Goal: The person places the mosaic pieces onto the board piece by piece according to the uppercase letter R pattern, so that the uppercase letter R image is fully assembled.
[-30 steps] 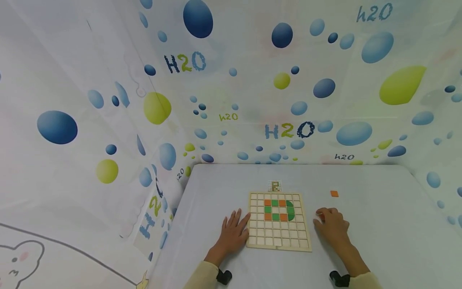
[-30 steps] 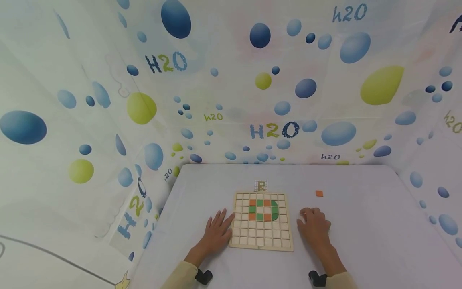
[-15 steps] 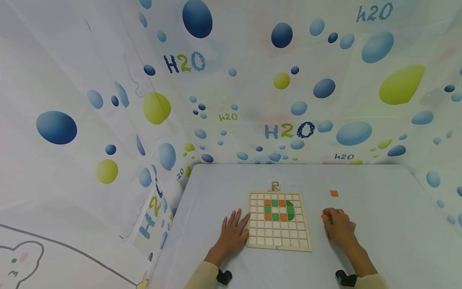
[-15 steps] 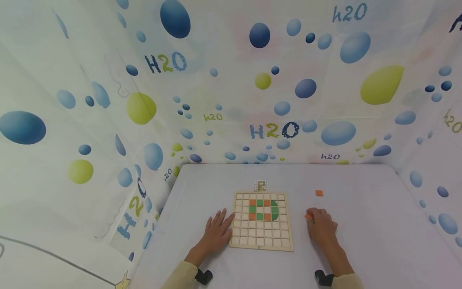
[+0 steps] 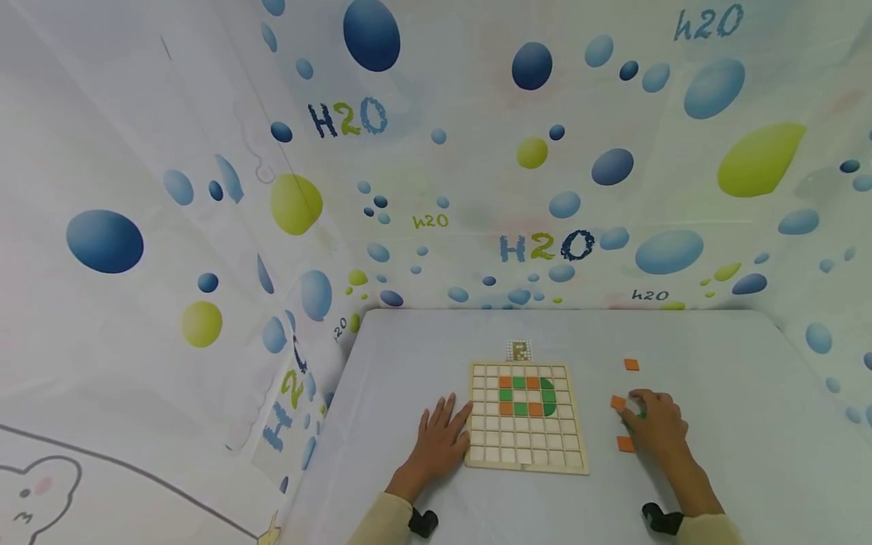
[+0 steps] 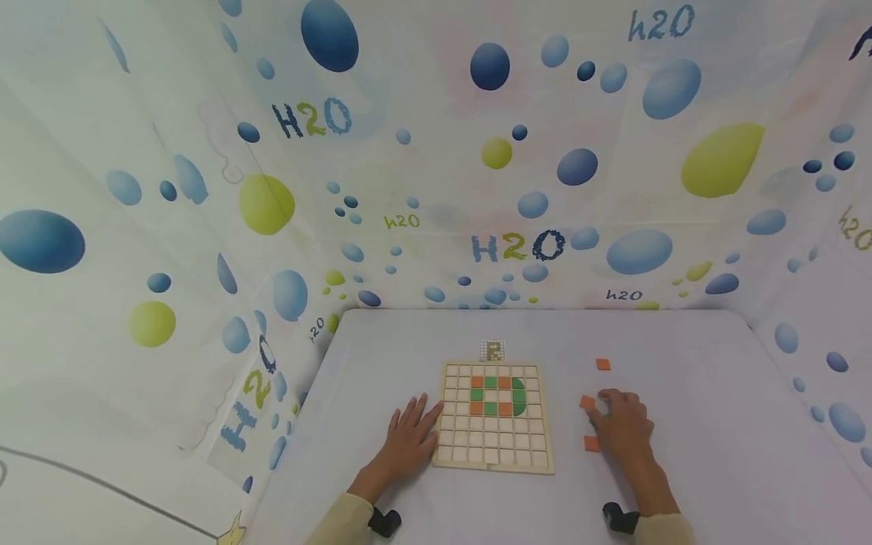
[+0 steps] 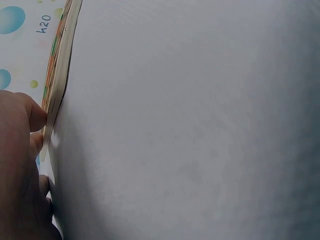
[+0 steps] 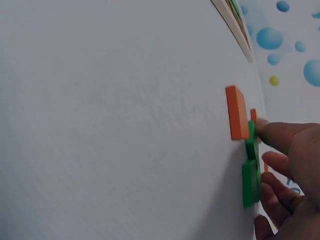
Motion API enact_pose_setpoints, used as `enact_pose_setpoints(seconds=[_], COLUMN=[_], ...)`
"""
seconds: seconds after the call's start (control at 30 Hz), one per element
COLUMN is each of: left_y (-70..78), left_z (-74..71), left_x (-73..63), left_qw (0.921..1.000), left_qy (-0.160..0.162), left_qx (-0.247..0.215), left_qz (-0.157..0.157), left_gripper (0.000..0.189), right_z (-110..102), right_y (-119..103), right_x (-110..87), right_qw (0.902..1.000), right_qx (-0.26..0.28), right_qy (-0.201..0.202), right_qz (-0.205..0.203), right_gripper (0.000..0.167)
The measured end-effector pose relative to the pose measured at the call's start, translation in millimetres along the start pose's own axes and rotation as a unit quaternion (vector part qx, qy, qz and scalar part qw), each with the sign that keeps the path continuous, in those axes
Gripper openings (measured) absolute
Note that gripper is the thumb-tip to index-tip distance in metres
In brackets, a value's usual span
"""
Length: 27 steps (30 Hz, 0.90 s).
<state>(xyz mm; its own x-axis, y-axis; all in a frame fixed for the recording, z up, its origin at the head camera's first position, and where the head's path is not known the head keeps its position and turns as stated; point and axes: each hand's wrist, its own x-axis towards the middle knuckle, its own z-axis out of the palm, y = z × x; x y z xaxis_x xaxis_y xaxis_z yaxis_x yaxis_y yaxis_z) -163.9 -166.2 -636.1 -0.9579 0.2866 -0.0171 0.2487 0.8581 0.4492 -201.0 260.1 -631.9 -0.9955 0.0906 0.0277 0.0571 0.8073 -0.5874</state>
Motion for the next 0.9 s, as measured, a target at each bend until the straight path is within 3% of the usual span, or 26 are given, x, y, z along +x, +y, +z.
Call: enact_pose_setpoints(seconds=[0.2,0.4,0.53,0.9], left_y=[0.5,-0.8,-2.5,-2.9], left_z=[0.6,0.5,1.8,1.6], left_x=[1.1,0.8,0.4,0.9], left_qw=[1.0000,1.0000,1.0000,1.0000], left_qy=[-0.003,0.000,0.001,0.002], left_qx=[-0.005,-0.001,0.001,-0.002], left_qz=[0.000,-0.001,-0.002,0.003], left_gripper=[0.057,0.057,0.057,0.057], right_z=[-12.4,-22.6,-26.5,-28.6], right_y=[14.3,24.4,27.1,28.1], right_x=[1.2,-2.9,-5.7,-12.8], right_qw=[0.9996,0.9968,0.9959,0.9956], right_qx=[0.015,0.028,0.032,0.033], right_qy=[-0.017,-0.060,-0.080,-0.085], right_qz=[-0.015,-0.046,-0.029,-0.019], right_gripper=[0.045,0.037,0.038,0.039])
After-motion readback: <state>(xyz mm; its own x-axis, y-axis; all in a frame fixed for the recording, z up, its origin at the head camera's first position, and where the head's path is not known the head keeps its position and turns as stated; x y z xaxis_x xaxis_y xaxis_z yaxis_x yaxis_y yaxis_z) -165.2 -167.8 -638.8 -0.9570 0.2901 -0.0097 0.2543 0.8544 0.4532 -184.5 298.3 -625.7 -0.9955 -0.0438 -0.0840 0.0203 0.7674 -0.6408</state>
